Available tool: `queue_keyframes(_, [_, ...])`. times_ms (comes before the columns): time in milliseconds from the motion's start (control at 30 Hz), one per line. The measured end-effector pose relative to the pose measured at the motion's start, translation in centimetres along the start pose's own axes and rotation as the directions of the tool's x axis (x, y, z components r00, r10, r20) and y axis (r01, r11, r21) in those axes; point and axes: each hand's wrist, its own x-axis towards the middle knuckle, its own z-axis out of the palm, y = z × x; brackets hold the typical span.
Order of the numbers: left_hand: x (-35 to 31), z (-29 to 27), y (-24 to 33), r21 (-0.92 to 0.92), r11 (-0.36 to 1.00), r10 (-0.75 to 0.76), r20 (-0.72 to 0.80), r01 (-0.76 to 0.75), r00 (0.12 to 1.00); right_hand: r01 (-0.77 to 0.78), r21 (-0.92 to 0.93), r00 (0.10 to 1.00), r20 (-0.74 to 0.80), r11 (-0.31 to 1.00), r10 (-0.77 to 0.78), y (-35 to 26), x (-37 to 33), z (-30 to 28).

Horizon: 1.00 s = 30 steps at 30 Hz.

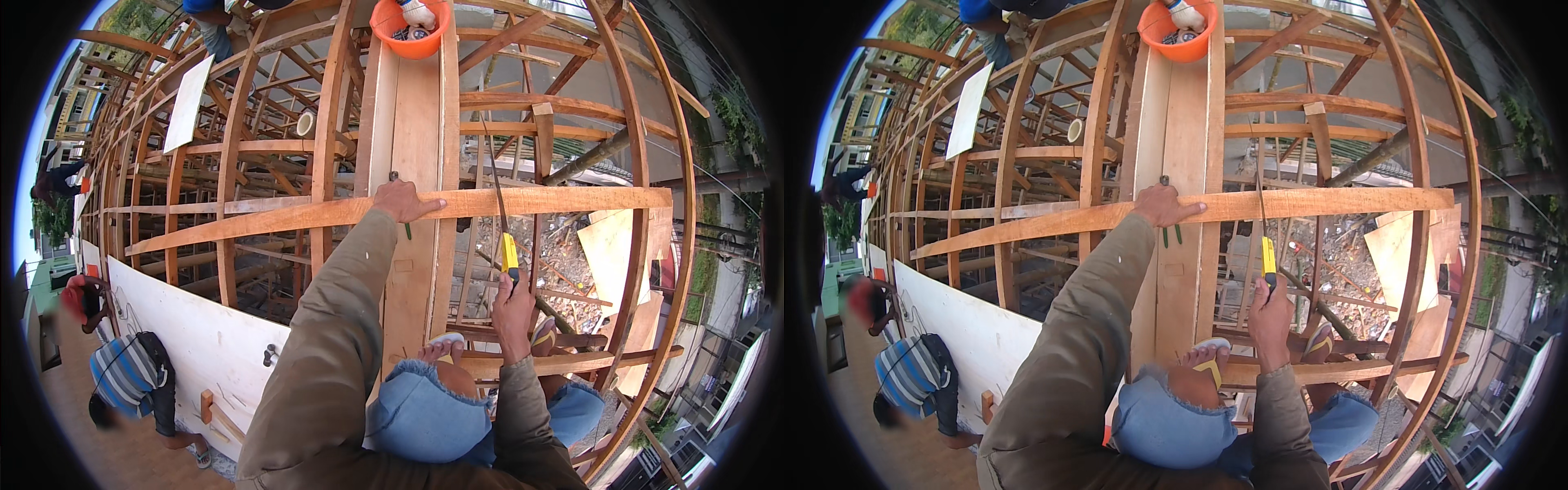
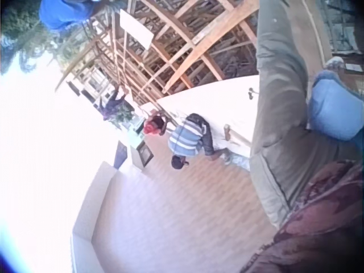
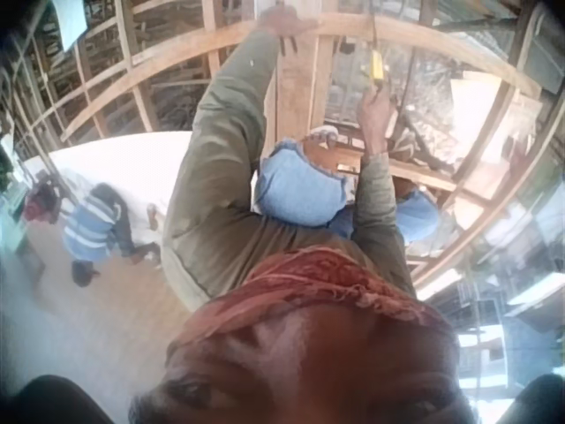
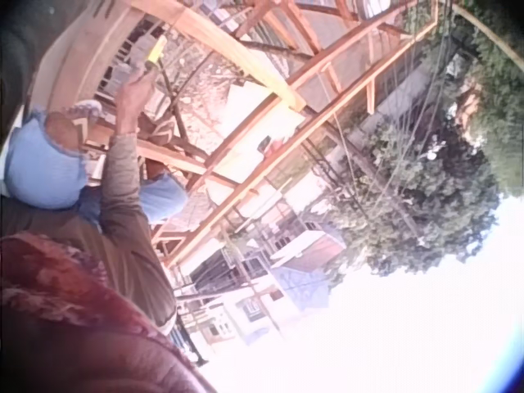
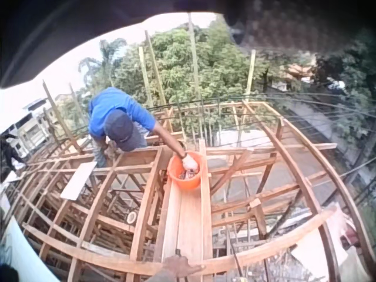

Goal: The person hammers nails into wooden beams to secure a roof frame, then uses a hand saw to cut a wooden plank. The person positions and fastens the cut plank into the frame.

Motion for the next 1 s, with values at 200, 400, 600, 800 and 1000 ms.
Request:
queue_keyframes(200, [1.5,1.1,2.6,-0.180,0.968,0.116,-0.303,-0.176,0.946,0.055,-0.110,0.998,-0.010,0.992,-0.056,-0.1,1.0,-1.2])
queue_keyframes(400, [2.7,5.3,6.7,0.148,0.883,0.455,-0.509,-0.446,0.731,0.060,-0.103,0.998,0.011,0.993,-0.059,-1.4,1.6,-1.9])
queue_keyframes(600, [3.2,4.7,8.0,0.179,0.892,0.452,-0.316,-0.415,0.834,0.006,-0.142,1.000,0.019,0.990,-0.004,-2.4,1.4,-2.8])
queue_keyframes(800, [4.2,4.7,7.4,0.238,0.905,0.416,-0.319,-0.353,0.851,-0.005,-0.050,1.000,0.027,0.999,0.006,-0.5,-7.4,-7.8])
queue_keyframes(1000, [3.4,4.9,9.1,0.263,0.887,0.453,-0.335,-0.380,0.826,0.092,-0.155,0.995,-0.011,0.984,-0.094,0.6,4.4,-1.9])
